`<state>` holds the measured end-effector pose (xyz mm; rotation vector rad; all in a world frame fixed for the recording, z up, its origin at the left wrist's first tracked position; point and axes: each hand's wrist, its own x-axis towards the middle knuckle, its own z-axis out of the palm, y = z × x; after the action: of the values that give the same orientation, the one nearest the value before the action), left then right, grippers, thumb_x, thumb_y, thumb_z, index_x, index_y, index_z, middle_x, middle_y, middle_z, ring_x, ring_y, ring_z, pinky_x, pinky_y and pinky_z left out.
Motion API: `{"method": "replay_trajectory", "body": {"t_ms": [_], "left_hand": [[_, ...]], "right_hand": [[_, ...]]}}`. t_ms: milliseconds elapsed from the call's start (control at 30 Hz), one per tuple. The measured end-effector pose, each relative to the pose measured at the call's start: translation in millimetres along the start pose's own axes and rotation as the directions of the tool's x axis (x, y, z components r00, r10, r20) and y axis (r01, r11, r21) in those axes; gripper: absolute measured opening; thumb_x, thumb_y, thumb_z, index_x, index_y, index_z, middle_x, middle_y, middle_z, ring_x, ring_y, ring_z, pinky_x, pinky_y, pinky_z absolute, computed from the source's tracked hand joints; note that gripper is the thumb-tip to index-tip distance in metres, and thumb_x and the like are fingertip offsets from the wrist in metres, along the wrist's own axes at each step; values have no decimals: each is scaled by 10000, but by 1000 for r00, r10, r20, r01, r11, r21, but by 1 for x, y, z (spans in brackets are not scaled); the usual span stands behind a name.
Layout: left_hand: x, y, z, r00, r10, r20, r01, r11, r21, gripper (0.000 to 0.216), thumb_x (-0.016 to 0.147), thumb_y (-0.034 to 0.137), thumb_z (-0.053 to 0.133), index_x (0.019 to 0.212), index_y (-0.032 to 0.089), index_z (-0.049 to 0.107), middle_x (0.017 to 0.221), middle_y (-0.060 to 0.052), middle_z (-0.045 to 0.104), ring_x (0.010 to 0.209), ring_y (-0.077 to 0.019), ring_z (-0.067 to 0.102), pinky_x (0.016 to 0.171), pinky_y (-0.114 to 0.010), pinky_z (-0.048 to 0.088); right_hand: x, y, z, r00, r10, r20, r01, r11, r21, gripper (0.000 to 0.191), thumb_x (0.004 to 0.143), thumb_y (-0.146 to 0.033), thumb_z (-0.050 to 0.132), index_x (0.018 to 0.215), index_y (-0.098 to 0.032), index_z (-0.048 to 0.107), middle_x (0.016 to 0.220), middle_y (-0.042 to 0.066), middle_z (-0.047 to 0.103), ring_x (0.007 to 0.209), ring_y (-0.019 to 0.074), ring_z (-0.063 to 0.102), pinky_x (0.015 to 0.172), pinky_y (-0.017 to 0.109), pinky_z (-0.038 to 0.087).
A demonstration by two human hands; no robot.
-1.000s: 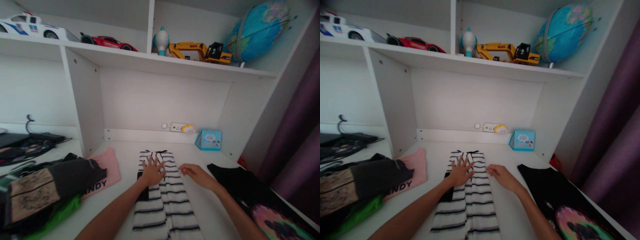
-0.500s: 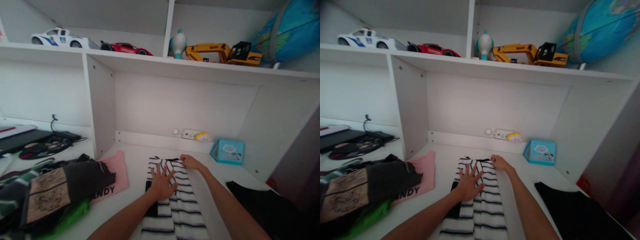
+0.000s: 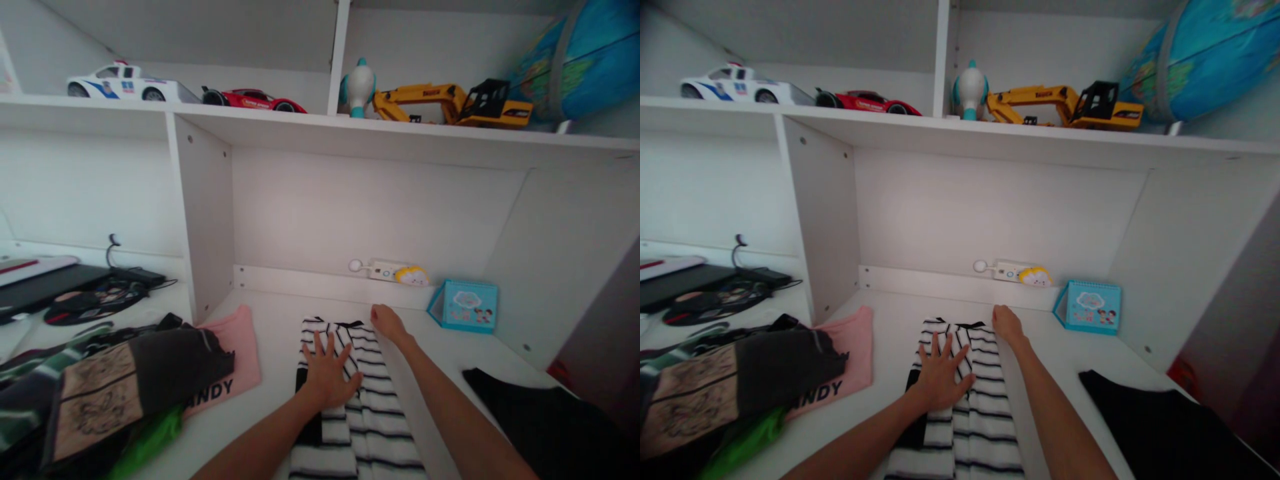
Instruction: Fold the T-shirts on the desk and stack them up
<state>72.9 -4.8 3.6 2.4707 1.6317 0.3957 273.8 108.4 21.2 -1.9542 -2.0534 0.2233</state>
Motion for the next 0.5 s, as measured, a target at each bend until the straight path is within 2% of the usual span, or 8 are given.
{"method": "replay_trajectory", "body": {"t_ms": [100,200,267,500], "left_hand": [[0,1,-1,1000,-9,8,9,1000,6,684,723,662,232,1317,325,258,1414,-74,168,1250,-423,-16,887,-658,-47],[0,1,-2,1000,-1,8,1,1000,-1,691,720,670,222,1316,323,263,1414,-77,165,1249,-424,-11,887,-660,-38],[0,0,-1,1000,9,3,-9,1000,-15,695,716,677,220,1315,327,265,1415,-79,159,1250,-423,-8,885,-661,-34],[-1,0,-2,1000,-4,-5,4,1000,-24,692,716,661,233,1313,315,278,1420,-66,146,1254,-415,-17,888,-658,-47]], "right_hand": [[1,-36,13,993,-115,-19,116,993,32,248,847,-315,452,1028,-159,521,1086,58,520,975,177,501,837,403,408],[7,-71,24,967,-239,84,232,969,90,237,839,-314,471,997,-151,538,1039,48,546,936,165,522,810,386,427],[13,-83,29,954,-255,160,239,964,113,241,831,-318,485,993,-148,538,1012,45,555,879,153,542,767,362,451],[29,-74,33,949,-139,285,115,988,98,289,818,-334,499,1030,-139,526,1030,39,542,853,168,547,705,333,474]]}}
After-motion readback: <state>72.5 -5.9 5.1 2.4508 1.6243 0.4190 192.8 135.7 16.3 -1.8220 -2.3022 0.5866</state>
